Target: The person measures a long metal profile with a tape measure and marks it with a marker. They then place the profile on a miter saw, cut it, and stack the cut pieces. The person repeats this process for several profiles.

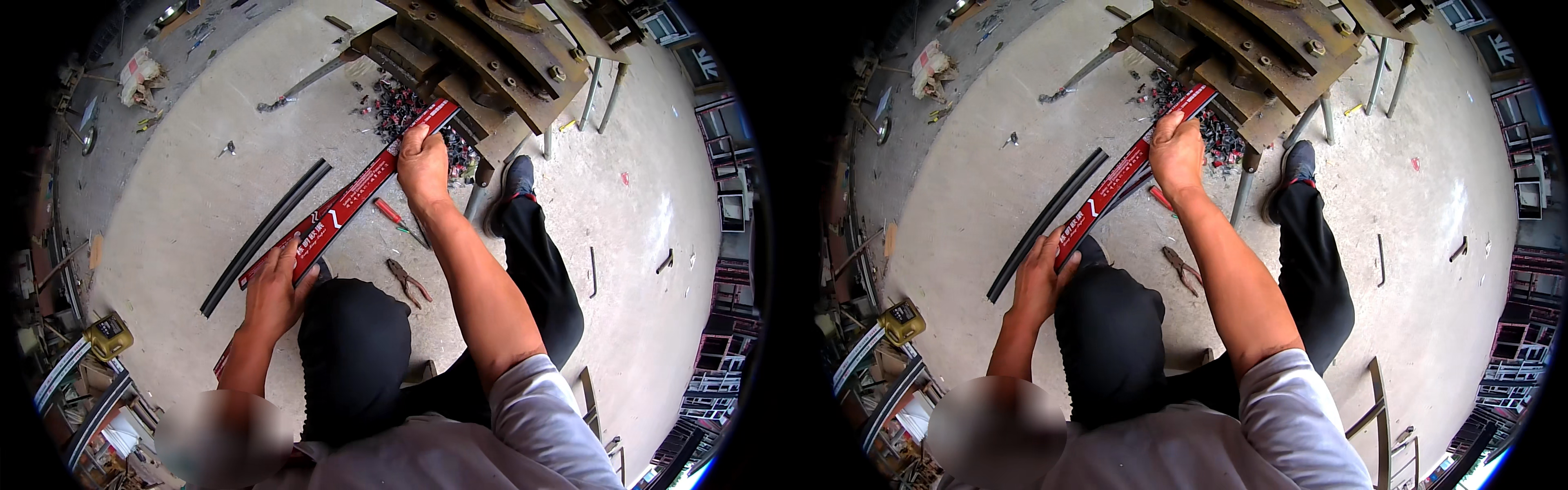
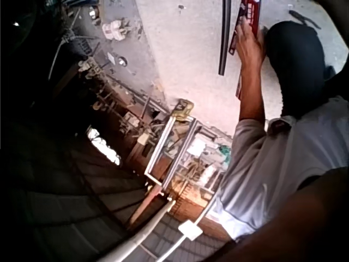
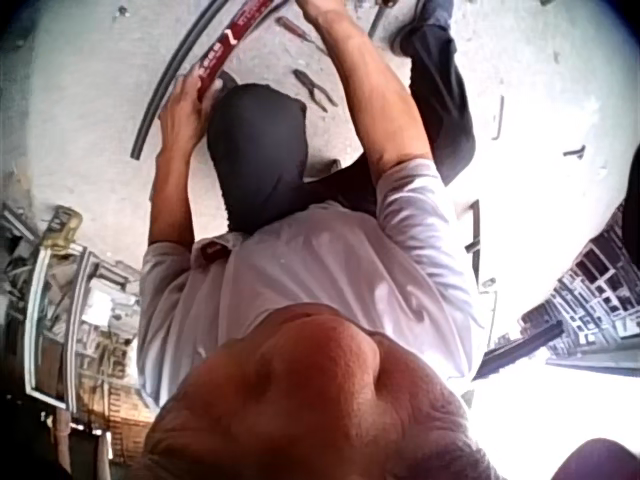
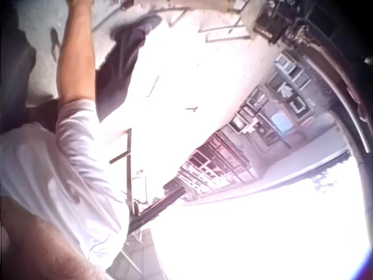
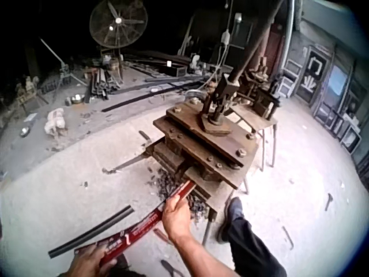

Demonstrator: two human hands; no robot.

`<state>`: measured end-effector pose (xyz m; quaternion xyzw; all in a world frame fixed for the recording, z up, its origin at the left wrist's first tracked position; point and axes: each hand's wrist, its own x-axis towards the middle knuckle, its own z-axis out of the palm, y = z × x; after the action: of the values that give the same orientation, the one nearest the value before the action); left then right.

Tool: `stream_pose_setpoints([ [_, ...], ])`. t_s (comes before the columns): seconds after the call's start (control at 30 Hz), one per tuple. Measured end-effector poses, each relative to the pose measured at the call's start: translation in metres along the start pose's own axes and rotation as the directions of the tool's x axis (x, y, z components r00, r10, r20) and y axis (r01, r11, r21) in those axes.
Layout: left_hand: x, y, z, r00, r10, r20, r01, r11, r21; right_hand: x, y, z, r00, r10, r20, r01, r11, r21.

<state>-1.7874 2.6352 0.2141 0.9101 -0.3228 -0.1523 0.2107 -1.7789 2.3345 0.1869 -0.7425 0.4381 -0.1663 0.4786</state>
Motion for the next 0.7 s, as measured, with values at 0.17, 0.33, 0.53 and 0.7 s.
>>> stream_pose_setpoints([
  [0.17, -0.011, 0.003, -0.011, 0.999, -0.041, 0.005, 0.041, 0.996, -0.083, 0.006, 0.001, 0.002, 1.0, 0.015, -0.007, -0.015, 1.0, -0.006],
  [0.33, -0.044, -0.001, -0.025, 0.99, -0.138, 0.03, 0.141, 0.979, -0.149, 0.012, 0.01, 0.004, 0.999, -0.034, 0.003, 0.033, 0.995, 0.099],
  [0.53, -0.055, -0.01, -0.012, 0.986, -0.167, -0.026, 0.166, 0.986, -0.036, 0.01, 0.014, -0.012, 0.956, -0.011, 0.293, -0.141, 0.86, 0.491],
  [0.7, -0.07, -0.031, 0.007, 0.984, -0.173, -0.036, 0.172, 0.984, -0.039, -0.005, 0.009, -0.048, 0.953, -0.061, 0.296, -0.124, 0.814, 0.567],
])
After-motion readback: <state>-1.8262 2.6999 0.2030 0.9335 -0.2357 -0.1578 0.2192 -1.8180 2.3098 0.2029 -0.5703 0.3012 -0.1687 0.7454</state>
